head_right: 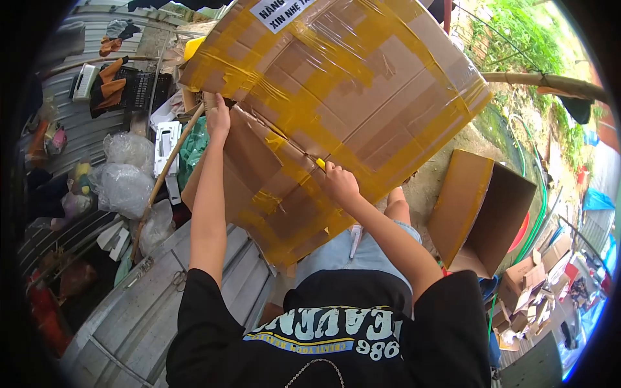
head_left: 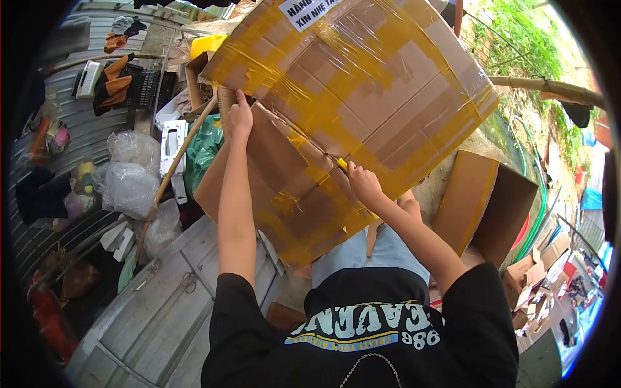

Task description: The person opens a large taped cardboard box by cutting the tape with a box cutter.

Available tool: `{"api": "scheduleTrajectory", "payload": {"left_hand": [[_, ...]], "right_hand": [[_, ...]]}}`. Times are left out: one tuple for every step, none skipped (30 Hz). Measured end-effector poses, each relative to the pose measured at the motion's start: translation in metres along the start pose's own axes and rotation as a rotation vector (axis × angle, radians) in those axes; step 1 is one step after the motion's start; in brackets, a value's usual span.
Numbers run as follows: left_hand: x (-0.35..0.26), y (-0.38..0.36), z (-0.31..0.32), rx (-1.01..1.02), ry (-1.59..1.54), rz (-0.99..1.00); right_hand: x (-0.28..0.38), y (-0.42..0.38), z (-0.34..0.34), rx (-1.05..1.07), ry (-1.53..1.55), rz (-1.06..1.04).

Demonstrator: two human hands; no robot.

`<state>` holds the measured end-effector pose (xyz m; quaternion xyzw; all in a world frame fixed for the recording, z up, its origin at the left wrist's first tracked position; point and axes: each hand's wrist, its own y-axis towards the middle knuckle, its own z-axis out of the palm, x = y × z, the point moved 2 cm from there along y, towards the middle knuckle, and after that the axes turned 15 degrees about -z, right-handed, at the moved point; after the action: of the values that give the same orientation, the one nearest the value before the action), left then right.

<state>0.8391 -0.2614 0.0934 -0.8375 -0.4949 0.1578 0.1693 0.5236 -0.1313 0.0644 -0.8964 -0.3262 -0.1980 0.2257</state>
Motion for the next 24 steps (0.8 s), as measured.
{"api": "scheduleTrajectory", "payload": {"left_hand": [[0.001, -0.001, 0.005, 0.01, -0.027, 0.019], [0.004, -0.005, 0.008, 0.019, -0.042, 0.043], [0.002, -0.012, 0.006, -0.114, -0.048, 0.061], [0.003, -0.016, 0.0, -0.113, -0.04, 0.064], [0.005, -0.018, -0.008, -0.047, -0.041, 0.05], [0.005, -0.024, -0.02, 0.015, -0.05, 0.033], [0.006, -0.034, -0.03, 0.052, -0.089, 0.059], [0.008, -0.035, -0.029, 0.048, -0.094, 0.051], [0.009, -0.035, -0.025, -0.02, -0.1, 0.063], [0.009, -0.031, -0.02, -0.09, -0.104, 0.081], [0.015, -0.02, -0.005, -0.259, -0.112, 0.153], [0.009, -0.044, -0.01, -0.275, -0.147, 0.167], [0.008, -0.053, -0.015, -0.307, -0.155, 0.149], [0.012, -0.064, -0.016, -0.326, -0.15, 0.129], [0.022, -0.078, -0.02, -0.316, -0.142, 0.122], [0.024, -0.086, -0.031, -0.335, -0.139, 0.156], [0.022, -0.089, -0.042, -0.362, -0.142, 0.189], [0.022, -0.087, -0.05, -0.37, -0.151, 0.185], [0.023, -0.084, -0.056, -0.346, -0.181, 0.192], [0.025, -0.082, -0.058, -0.319, -0.209, 0.192], [0.025, -0.074, -0.054, -0.372, -0.272, 0.143], [0.015, -0.07, -0.07, -0.374, -0.27, 0.145], [0.007, -0.062, -0.095, -0.423, -0.299, 0.112], [0.008, -0.059, -0.112, -0.467, -0.33, 0.067]], "right_hand": [[-0.004, -0.002, 0.006, 0.02, 0.012, 0.03], [-0.006, 0.0, 0.014, 0.025, 0.019, 0.026], [-0.006, 0.008, 0.015, 0.024, 0.026, -0.015], [-0.005, 0.011, 0.014, 0.024, 0.031, -0.054], [-0.004, 0.003, 0.012, 0.022, 0.027, -0.057], [0.001, -0.009, 0.005, -0.029, 0.055, -0.049], [0.005, -0.018, 0.002, -0.075, 0.091, -0.041], [0.007, -0.022, 0.0, -0.071, 0.089, -0.051], [0.008, -0.026, -0.001, -0.052, 0.106, -0.029], [0.009, -0.028, -0.003, -0.038, 0.124, -0.004], [0.006, -0.023, 0.005, -0.046, 0.119, -0.017], [-0.002, -0.017, 0.024, -0.049, 0.117, -0.008], [-0.012, -0.009, 0.036, -0.053, 0.11, 0.003], [-0.017, -0.006, 0.042, -0.047, 0.108, -0.002], [-0.016, -0.007, 0.049, -0.042, 0.113, -0.023], [-0.018, -0.002, 0.045, -0.051, 0.107, -0.054], [-0.019, -0.008, 0.04, -0.058, 0.095, -0.067], [-0.015, -0.026, 0.034, -0.078, 0.114, -0.081], [-0.015, -0.039, 0.032, -0.094, 0.134, -0.095], [-0.017, -0.045, 0.03, -0.086, 0.128, -0.106], [-0.016, -0.054, 0.03, -0.088, 0.114, -0.094], [-0.018, -0.061, 0.033, -0.099, 0.097, -0.081], [-0.025, -0.07, 0.038, -0.107, 0.092, -0.084], [-0.037, -0.091, 0.057, -0.03, 0.08, -0.04]]}}
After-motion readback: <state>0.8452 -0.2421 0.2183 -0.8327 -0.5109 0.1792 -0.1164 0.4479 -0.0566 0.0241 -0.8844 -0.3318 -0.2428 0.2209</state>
